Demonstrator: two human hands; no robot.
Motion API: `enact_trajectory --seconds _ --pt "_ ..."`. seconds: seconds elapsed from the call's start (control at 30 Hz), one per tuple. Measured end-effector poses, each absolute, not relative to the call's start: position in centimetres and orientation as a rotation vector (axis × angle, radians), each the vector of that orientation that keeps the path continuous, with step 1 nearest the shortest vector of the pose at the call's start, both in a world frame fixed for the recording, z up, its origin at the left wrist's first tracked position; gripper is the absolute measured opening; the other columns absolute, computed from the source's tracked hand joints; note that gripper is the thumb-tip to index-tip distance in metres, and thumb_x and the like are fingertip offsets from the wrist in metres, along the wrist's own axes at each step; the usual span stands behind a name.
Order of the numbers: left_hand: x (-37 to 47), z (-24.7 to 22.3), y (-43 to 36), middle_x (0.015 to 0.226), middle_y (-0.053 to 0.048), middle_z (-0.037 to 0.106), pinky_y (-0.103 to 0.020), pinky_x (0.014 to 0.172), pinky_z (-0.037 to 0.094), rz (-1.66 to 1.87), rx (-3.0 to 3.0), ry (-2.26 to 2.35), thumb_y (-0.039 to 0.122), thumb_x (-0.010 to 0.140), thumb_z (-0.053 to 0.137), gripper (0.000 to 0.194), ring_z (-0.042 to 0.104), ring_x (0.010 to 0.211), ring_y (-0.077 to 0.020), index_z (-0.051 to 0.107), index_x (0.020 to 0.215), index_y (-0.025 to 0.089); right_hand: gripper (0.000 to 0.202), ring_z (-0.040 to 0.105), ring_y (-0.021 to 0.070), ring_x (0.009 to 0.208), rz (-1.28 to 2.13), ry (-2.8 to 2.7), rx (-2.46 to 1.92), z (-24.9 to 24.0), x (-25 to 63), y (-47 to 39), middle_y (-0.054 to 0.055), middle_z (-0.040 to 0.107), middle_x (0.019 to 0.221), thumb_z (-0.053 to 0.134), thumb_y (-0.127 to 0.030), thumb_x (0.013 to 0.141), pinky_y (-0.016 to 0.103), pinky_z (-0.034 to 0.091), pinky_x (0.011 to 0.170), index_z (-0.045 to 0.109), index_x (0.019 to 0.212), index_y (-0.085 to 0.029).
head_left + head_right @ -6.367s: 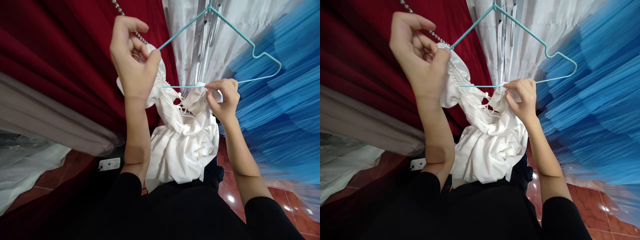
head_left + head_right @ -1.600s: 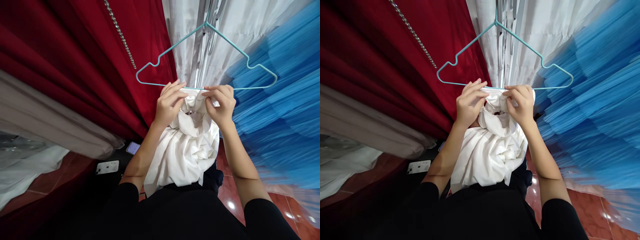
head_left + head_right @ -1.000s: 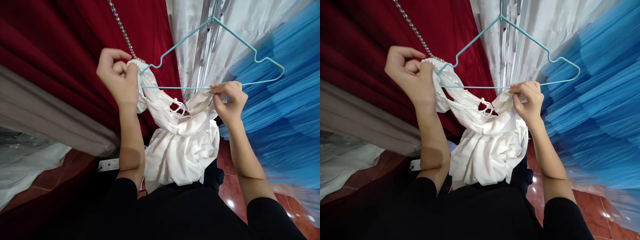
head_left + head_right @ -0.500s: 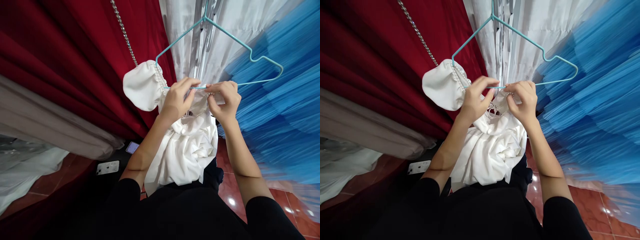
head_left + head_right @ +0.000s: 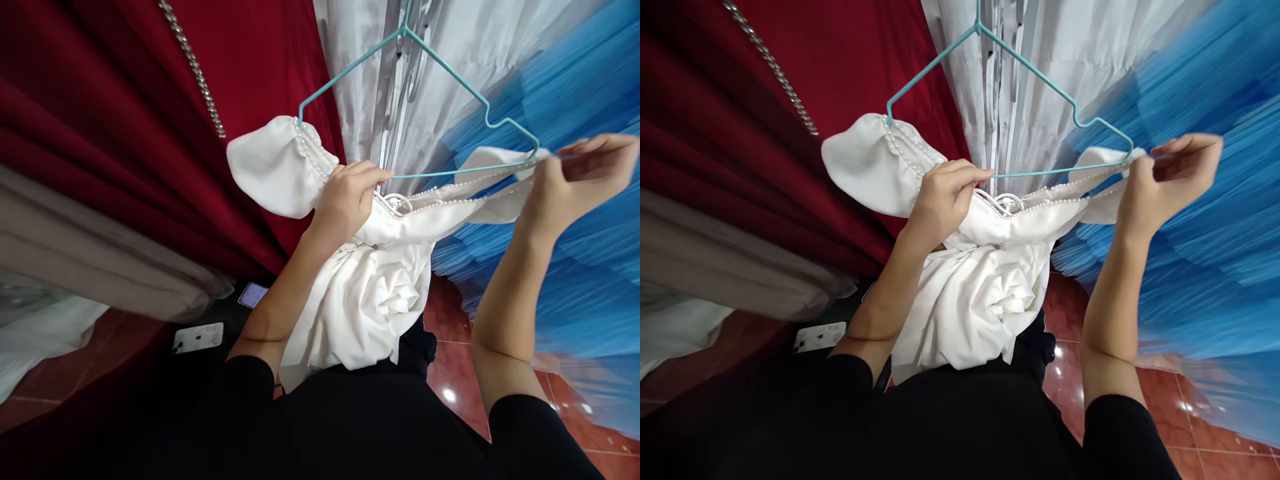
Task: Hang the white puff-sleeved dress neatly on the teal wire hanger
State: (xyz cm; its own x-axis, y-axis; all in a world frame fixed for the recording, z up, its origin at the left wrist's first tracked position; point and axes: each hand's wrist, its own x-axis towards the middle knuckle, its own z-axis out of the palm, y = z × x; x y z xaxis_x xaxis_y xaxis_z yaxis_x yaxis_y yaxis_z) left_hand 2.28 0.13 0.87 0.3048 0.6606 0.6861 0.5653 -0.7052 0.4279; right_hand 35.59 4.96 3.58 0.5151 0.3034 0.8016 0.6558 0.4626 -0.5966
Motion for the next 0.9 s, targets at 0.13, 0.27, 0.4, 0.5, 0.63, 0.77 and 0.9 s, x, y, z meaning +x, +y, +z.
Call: enact_trajectory --seconds 0.13,0.27,0.4,0.5,0.63,0.77,0.9 --pt "2.3 1.2 -0.2 0.104 -0.004 0.078 -0.038 0.096 0.052 1.330 2.452 1.160 0.000 0.100 0.047 0.043 0.073 0.103 -0.0234 0.081 0.115 0.022 0.056 0.048 0.0087 0.073 -0.265 -1.150 -1.133 7.5 34.8 6.4 -0.006 0.041 0.087 0.040 0.021 0.057 0.024 0.039 0.068 0.033 0.082 -0.029" --pt "2.3 1.3 -0.4 0.105 -0.004 0.078 -0.039 0.095 0.050 1.306 2.469 1.290 -0.001 0.098 0.046 0.046 0.072 0.101 -0.0240 0.081 0.115 0.022 0.056 0.051 0.0081 0.074 -0.218 -1.148 -1.229 7.7 33.5 7.2 -0.007 0.039 0.085 0.042 0.023 0.058 0.022 0.038 0.066 0.033 0.077 -0.028" --pt "2.3 1.2 -0.1 0.108 -0.004 0.079 -0.039 0.095 0.049 1.273 2.481 1.339 -0.002 0.097 0.045 0.049 0.072 0.103 -0.0249 0.081 0.119 0.022 0.050 0.051 0.0068 0.069 -0.104 -1.093 -1.306 6.5 34.4 7.4 -0.009 0.040 0.079 0.044 0.020 0.059 0.022 0.033 0.063 0.035 0.074 -0.027" --pt "2.4 1.0 0.2 0.105 -0.004 0.079 -0.039 0.093 0.049 1.273 2.490 1.314 -0.002 0.096 0.045 0.049 0.072 0.100 -0.0246 0.081 0.118 0.023 0.050 0.053 0.0077 0.067 -0.128 -1.130 -1.257 6.8 34.6 7.6 -0.009 0.042 0.077 0.045 0.018 0.057 0.022 0.033 0.060 0.035 0.072 -0.029" --pt "2.5 0.9 0.2 0.105 -0.004 0.078 -0.039 0.095 0.050 1.312 2.467 1.293 -0.002 0.096 0.045 0.048 0.071 0.099 -0.0242 0.080 0.116 0.024 0.053 0.044 0.0072 0.061 -0.193 -1.242 -1.058 8.5 32.3 7.7 -0.008 0.041 0.073 0.047 0.018 0.053 0.027 0.030 0.055 0.036 0.069 -0.032" --pt "2.4 0.8 0.1 0.108 -0.004 0.079 -0.040 0.097 0.050 1.309 2.454 1.307 0.000 0.097 0.046 0.048 0.071 0.102 -0.0249 0.080 0.117 0.026 0.040 0.047 0.0067 0.063 -0.089 -1.543 -1.046 9.8 29.0 5.7 -0.003 0.060 0.083 0.059 0.010 0.060 0.027 0.038 0.059 0.051 0.077 -0.025" --pt "2.0 0.8 0.2 0.110 -0.005 0.080 -0.043 0.101 0.049 1.295 2.453 1.353 0.002 0.099 0.046 0.046 0.070 0.104 -0.0265 0.080 0.117 0.025 0.029 0.069 0.0215 0.106 -0.246 -1.640 -0.864 9.5 26.7 2.5 0.007 0.070 0.110 0.065 0.000 0.070 0.032 0.052 0.078 0.064 0.089 -0.022"
